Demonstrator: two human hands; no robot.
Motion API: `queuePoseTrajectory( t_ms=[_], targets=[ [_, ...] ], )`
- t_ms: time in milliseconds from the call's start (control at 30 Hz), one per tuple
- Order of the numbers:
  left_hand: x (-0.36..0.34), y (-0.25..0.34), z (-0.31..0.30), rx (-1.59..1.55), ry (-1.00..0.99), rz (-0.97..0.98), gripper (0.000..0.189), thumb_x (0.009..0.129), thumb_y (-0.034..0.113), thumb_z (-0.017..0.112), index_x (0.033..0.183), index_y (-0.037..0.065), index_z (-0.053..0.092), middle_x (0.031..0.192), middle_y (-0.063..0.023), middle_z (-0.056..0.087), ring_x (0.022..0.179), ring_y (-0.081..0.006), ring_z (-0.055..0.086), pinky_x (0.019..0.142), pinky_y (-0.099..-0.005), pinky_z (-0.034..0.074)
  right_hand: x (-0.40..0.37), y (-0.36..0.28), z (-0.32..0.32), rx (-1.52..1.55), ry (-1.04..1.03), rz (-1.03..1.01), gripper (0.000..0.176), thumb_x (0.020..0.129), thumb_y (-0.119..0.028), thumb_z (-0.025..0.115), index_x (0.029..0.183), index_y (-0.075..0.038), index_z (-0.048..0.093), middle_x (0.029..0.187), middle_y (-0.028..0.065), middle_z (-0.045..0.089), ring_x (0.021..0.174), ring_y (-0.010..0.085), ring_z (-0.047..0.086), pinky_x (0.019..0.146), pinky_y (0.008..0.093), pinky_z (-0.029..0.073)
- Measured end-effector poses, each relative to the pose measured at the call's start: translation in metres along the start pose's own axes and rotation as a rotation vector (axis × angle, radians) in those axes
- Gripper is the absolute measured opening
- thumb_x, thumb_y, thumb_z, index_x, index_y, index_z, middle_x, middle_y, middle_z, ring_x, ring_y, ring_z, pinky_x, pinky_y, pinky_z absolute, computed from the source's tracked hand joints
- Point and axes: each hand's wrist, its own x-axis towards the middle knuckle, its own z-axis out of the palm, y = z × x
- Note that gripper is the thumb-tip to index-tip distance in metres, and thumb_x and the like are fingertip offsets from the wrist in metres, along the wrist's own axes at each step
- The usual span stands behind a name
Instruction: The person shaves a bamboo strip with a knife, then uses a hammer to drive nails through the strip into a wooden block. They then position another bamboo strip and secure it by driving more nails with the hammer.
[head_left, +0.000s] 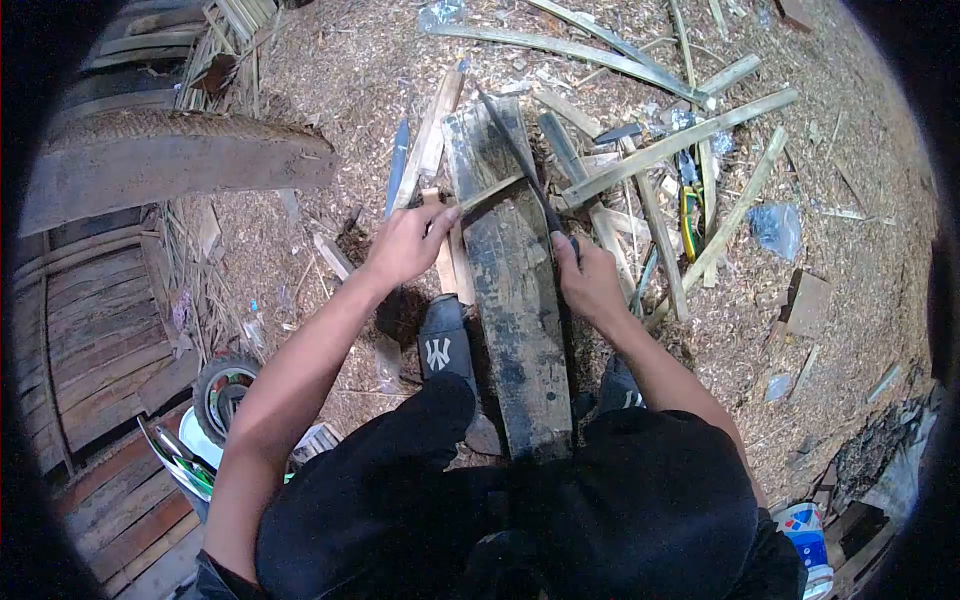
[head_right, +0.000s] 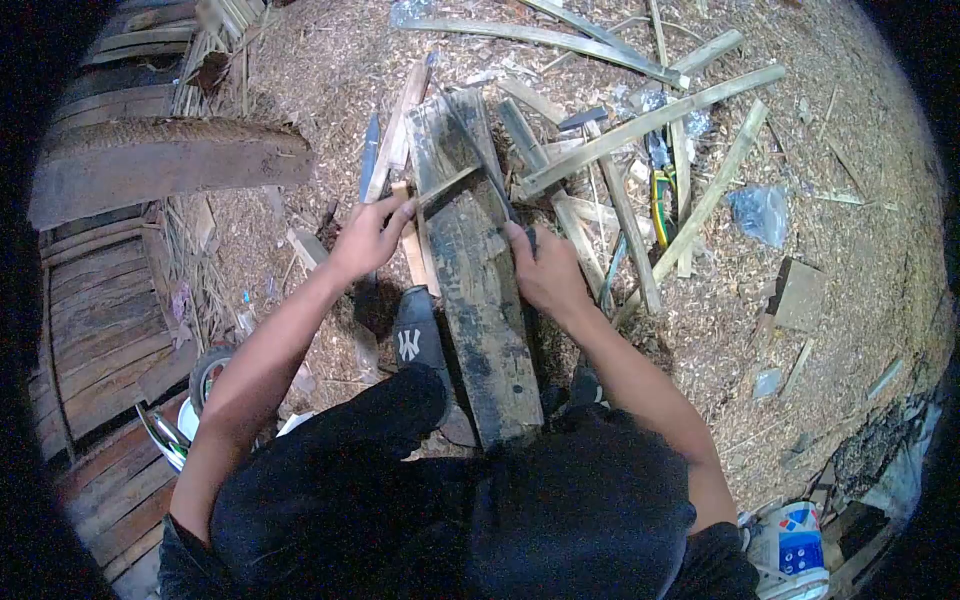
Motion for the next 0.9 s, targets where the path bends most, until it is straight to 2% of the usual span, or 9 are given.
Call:
queuePoseTrajectory(
  t_ms=[100,167,233,267,400,467,700,767,900],
  targets=[
    [-0.012,0.003,0.009,-0.136,-0.016,-0.016,0.033,0.102,0.033,0.059,0.105,0.003,0.072,0.087,-0.0238,0.07,0.088,-0.0424,0.069,0.079,-0.0482,0.052,-0.01,0.005,0.003,0.066,0.06,-0.005,0.055,0.106,-0.046,0.048,0.085,0.004,0.058,0.063,0.0181,0.052,0.06,0.0266,0.05,0.062,0.0423,0.044],
    [-0.017,0.005,0.016,-0.191,0.017,-0.009,0.033,0.099,0.034,0.065,0.105,0.003,0.072,0.082,-0.022,0.069,0.08,-0.0376,0.07,0.074,-0.0455,0.052,-0.015,0.011,0.003,0.071,0.092,-0.011,0.056,0.106,-0.047,0.047,0.084,0.003,0.057,0.061,0.0136,0.049,0.06,0.022,0.047,0.061,0.0401,0.043],
    [-0.021,0.011,0.015,-0.227,-0.09,-0.148,0.036,0.095,0.038,0.07,0.099,0.002,0.073,0.074,-0.0191,0.067,0.07,-0.0307,0.068,0.068,-0.0427,0.051,-0.011,0.018,-0.001,0.101,0.096,-0.016,0.053,0.105,-0.045,0.049,0.085,0.003,0.061,0.065,0.0204,0.057,0.062,0.0403,0.055,0.065,0.0469,0.046],
    [-0.019,-0.004,0.029,-0.215,-0.091,-0.135,0.039,0.092,0.04,0.074,0.096,0.001,0.073,0.068,-0.0162,0.065,0.063,-0.0256,0.065,0.063,-0.0413,0.049,-0.009,0.022,-0.003,0.038,0.069,-0.016,0.052,0.105,-0.045,0.048,0.088,0.002,0.062,0.067,0.021,0.059,0.065,0.0415,0.057,0.066,0.0479,0.046],
    [-0.02,-0.005,0.034,-0.251,-0.083,-0.213,0.04,0.089,0.041,0.076,0.097,0.002,0.075,0.064,-0.0151,0.065,0.059,-0.0255,0.064,0.06,-0.0418,0.047,-0.01,0.019,-0.007,-0.024,0.03,0.02,0.051,0.105,-0.045,0.049,0.09,0.001,0.063,0.069,0.0223,0.061,0.07,0.0433,0.061,0.068,0.0498,0.047],
    [-0.018,-0.009,0.033,-0.224,-0.094,-0.163,0.041,0.088,0.042,0.078,0.102,0.004,0.077,0.061,-0.0142,0.064,0.056,-0.0248,0.063,0.058,-0.0415,0.047,-0.011,0.014,-0.009,-0.073,-0.001,0.005,0.05,0.104,-0.047,0.05,0.093,0.0,0.063,0.071,0.0245,0.061,0.075,0.0462,0.062,0.07,0.0524,0.046],
    [-0.018,-0.001,0.021,-0.196,-0.138,-0.211,0.041,0.087,0.043,0.078,0.106,0.007,0.079,0.054,-0.014,0.06,0.052,-0.024,0.063,0.055,-0.0419,0.047,0.001,0.002,-0.009,-0.185,-0.043,-0.015,0.051,0.102,-0.051,0.051,0.096,-0.001,0.062,0.069,0.0259,0.059,0.075,0.0492,0.059,0.073,0.056,0.045],
    [-0.017,-0.002,0.022,-0.169,-0.111,-0.207,0.04,0.088,0.041,0.08,0.103,0.004,0.078,0.057,-0.0093,0.061,0.053,-0.0122,0.055,0.053,-0.0347,0.043,0.004,0.002,-0.008,-0.214,-0.005,-0.036,0.048,0.102,-0.047,0.055,0.094,0.0,0.06,0.066,0.0245,0.059,0.069,0.0476,0.06,0.067,0.0533,0.046],
    [-0.015,-0.019,0.034,-0.205,-0.122,-0.182,0.04,0.087,0.044,0.078,0.106,0.009,0.079,0.052,-0.0135,0.058,0.05,-0.0225,0.062,0.054,-0.0413,0.046,-0.002,-0.029,-0.027,-0.099,-0.019,-0.116,0.042,0.101,-0.041,0.06,0.099,0.001,0.06,0.065,0.0228,0.06,0.061,0.0457,0.061,0.06,0.0481,0.048]
  ],
)
